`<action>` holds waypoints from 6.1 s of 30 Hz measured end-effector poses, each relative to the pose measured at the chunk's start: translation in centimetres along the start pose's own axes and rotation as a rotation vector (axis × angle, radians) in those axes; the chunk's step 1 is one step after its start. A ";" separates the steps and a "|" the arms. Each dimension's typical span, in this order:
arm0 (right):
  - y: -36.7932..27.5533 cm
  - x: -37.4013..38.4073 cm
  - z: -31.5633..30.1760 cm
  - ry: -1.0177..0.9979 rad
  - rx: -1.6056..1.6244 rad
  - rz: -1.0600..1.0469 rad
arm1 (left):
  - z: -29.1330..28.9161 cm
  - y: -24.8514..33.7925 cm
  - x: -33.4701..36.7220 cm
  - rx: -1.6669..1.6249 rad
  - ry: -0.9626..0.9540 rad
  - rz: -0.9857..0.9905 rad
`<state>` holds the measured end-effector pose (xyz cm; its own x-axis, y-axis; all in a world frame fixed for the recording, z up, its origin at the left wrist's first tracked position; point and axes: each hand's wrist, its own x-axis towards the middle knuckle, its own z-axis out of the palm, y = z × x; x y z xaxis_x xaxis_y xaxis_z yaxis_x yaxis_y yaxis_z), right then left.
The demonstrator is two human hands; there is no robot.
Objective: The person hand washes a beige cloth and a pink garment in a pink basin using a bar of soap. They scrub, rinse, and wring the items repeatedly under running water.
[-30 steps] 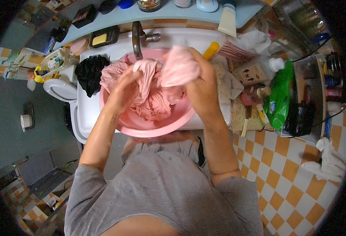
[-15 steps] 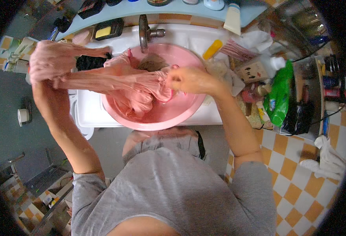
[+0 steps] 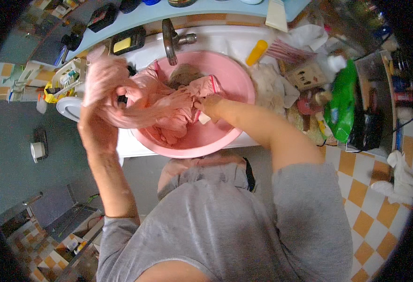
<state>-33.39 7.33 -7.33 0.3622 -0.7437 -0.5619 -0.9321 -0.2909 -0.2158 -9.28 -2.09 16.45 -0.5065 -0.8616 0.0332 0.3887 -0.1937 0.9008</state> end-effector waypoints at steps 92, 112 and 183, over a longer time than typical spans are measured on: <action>-0.6 -12.8 -10.4 1.307 2.423 -0.042 | 3.6 -17.6 0.6 -0.822 -0.096 -0.927; -5.0 -14.1 -12.4 1.115 2.522 -0.126 | 4.3 -15.2 0.3 -0.876 -0.363 -0.787; -0.6 -6.5 -7.0 1.286 1.699 0.597 | 3.2 -16.6 1.1 -0.560 -0.189 -1.043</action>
<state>-35.17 8.15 2.00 -0.7416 -0.6066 -0.2866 0.2327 0.1682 -0.9579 -18.77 1.75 2.91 -0.8635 -0.0942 -0.4955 -0.0194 -0.9754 0.2194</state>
